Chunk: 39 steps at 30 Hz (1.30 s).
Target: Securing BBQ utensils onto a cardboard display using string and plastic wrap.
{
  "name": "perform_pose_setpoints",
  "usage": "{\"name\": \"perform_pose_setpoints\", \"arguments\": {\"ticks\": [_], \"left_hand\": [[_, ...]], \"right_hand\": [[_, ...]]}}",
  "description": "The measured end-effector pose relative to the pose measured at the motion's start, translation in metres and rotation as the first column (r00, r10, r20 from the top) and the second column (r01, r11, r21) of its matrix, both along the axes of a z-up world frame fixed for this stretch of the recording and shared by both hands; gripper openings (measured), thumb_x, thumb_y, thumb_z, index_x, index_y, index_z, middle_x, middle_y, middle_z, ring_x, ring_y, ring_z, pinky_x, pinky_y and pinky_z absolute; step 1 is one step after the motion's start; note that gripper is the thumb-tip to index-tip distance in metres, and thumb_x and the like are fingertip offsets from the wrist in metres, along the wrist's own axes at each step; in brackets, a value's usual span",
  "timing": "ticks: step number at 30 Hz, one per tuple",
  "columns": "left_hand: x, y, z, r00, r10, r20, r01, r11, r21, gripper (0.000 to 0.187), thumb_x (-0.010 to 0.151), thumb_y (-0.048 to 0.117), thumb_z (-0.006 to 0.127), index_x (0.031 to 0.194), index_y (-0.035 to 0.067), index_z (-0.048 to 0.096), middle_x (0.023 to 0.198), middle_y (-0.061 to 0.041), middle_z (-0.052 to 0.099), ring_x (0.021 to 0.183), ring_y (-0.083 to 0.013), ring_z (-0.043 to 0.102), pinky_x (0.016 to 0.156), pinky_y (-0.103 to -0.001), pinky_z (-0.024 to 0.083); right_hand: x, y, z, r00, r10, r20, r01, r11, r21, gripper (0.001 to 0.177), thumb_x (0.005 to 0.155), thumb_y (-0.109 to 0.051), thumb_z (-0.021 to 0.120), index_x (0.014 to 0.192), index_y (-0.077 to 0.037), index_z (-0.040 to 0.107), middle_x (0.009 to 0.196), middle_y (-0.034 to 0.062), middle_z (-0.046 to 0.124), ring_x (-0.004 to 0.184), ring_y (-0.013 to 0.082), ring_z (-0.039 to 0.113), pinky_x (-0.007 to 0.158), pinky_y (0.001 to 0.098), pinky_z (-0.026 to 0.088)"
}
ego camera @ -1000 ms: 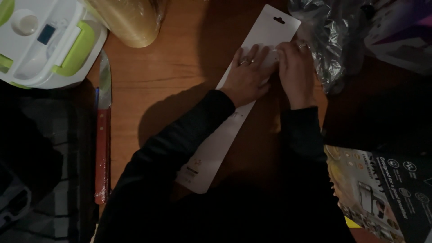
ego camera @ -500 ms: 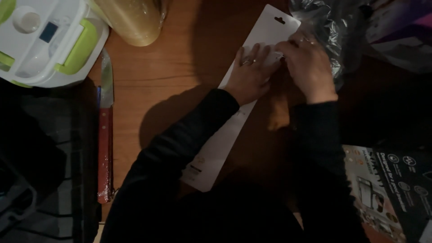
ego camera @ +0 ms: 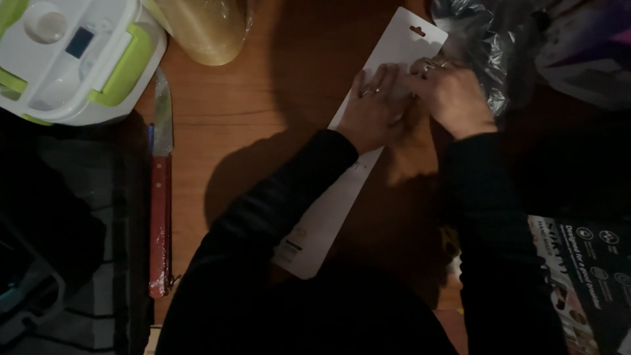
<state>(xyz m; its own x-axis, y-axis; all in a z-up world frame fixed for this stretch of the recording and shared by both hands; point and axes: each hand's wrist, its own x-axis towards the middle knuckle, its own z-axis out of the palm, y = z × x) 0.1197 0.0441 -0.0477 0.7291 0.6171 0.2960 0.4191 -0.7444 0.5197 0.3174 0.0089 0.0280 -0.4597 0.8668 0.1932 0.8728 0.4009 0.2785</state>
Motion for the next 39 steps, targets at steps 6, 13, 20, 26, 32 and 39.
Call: {"name": "perform_pose_setpoints", "arguments": {"ticks": [6,13,20,26,32,39], "left_hand": [[0.0,0.001,0.003,0.998,-0.017,-0.061,0.015,1.0,-0.022,0.052,0.09,0.046,0.065,0.137,0.022,0.066,0.162,-0.029,0.027,0.153,-0.0425,0.023,0.121,-0.067,0.008],[0.002,0.0,0.001,1.0,0.014,-0.025,-0.014,1.0,-0.006,0.048,0.095,0.043,0.062,0.138,0.023,0.066,0.161,-0.026,0.03,0.152,-0.0415,0.026,0.121,-0.067,0.009],[0.005,0.0,-0.008,0.999,0.031,-0.009,-0.031,0.999,0.007,0.043,0.099,0.041,0.059,0.138,0.024,0.066,0.162,-0.026,0.03,0.153,-0.041,0.026,0.122,-0.067,0.01],[0.004,0.0,-0.001,0.994,0.016,-0.112,-0.016,1.0,0.002,0.042,0.098,0.043,0.061,0.134,0.023,0.067,0.164,-0.024,0.028,0.155,-0.0389,0.022,0.123,-0.066,0.009],[0.005,-0.001,-0.008,1.0,0.019,-0.009,-0.019,0.999,0.036,0.049,0.094,0.042,0.066,0.139,0.022,0.064,0.162,-0.026,0.029,0.153,-0.0415,0.023,0.121,-0.069,0.01],[0.001,-0.001,0.01,0.997,0.016,-0.077,-0.016,1.0,0.006,0.053,0.092,0.04,0.067,0.143,0.026,0.059,0.162,-0.025,0.03,0.153,-0.0423,0.023,0.12,-0.069,0.01]], "right_hand": [[-0.009,-0.005,0.022,0.999,-0.005,-0.044,0.002,0.996,-0.084,0.039,0.1,-0.002,0.061,0.126,-0.023,0.08,0.112,0.0003,0.076,0.079,0.0148,0.071,0.064,0.0298,0.057],[-0.003,-0.003,0.013,1.0,-0.007,-0.019,0.004,0.99,-0.14,0.039,0.1,-0.001,0.058,0.126,-0.022,0.078,0.12,0.0004,0.075,0.083,0.0139,0.072,0.068,0.0294,0.058],[0.005,0.002,0.0,0.995,-0.07,0.076,0.082,0.982,-0.17,0.043,0.101,-0.007,0.06,0.133,-0.032,0.076,0.102,0.0028,0.072,0.08,0.0168,0.073,0.069,0.0315,0.06],[0.006,0.001,-0.004,0.991,-0.071,0.116,0.094,0.975,-0.201,0.042,0.102,-0.005,0.058,0.133,-0.028,0.074,0.117,-0.0004,0.074,0.073,0.012,0.072,0.06,0.0285,0.059],[-0.001,0.003,0.0,0.986,-0.131,-0.1,0.105,0.965,-0.239,0.03,0.098,-0.006,0.068,0.12,-0.024,0.079,0.115,0.0011,0.074,0.079,0.0151,0.072,0.069,0.03,0.061],[-0.023,0.0,-0.004,0.834,-0.167,-0.526,0.092,0.982,-0.165,0.008,0.1,-0.003,0.075,0.107,-0.005,0.077,0.105,0.0115,0.074,0.094,0.0278,0.074,0.084,0.0387,0.06]]}}
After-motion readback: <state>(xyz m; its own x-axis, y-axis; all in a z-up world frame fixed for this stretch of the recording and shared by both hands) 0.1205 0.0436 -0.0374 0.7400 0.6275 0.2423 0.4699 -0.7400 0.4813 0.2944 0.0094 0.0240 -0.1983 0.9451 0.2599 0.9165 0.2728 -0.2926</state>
